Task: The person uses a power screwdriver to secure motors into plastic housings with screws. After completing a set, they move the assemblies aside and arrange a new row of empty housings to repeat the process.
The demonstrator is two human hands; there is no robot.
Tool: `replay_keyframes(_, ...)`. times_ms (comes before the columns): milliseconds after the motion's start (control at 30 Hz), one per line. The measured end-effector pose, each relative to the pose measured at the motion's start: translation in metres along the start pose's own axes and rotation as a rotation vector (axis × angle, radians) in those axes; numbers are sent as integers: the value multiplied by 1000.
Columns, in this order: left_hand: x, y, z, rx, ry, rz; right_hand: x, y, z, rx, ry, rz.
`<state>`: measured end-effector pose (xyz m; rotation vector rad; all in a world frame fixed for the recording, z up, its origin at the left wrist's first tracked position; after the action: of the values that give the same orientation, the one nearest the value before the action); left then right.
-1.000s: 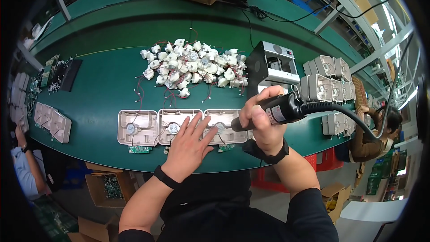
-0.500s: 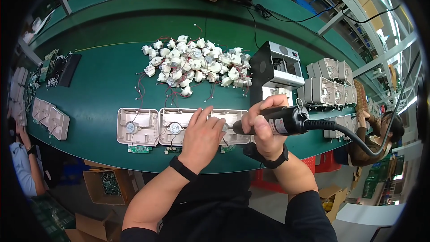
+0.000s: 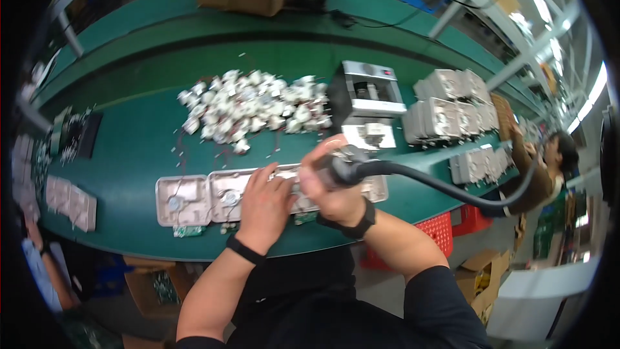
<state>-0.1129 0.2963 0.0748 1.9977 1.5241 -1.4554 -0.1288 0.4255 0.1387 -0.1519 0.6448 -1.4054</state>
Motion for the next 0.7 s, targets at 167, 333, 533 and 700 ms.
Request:
replay_keyframes(167, -8, 10, -6, 21, 11, -49, -70, 8, 25, -84, -288, -254)
replay_keyframes(333, -3, 8, -16, -6, 30, -58, -144, -22, 17, -107, -238, -481)
replay_keyframes(533, 1, 5, -18, -8, 59, 15, -145, -37, -8, 58, -141, -434)
replay_keyframes(700, -8, 6, -2, -12, 66, 97, -88, 5, 29, 73, -526, -261)
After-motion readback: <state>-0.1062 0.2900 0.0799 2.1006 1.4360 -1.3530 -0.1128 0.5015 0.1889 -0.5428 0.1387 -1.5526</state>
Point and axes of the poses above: each hand's wrist, its own y-axis away from the middle knuckle, its own x-axis out of the palm, z = x × y, the point moved 5 cm from there along -y, towards the middle knuckle, and after that the axes turned 4 degrees about y, right-handed, at the moved point
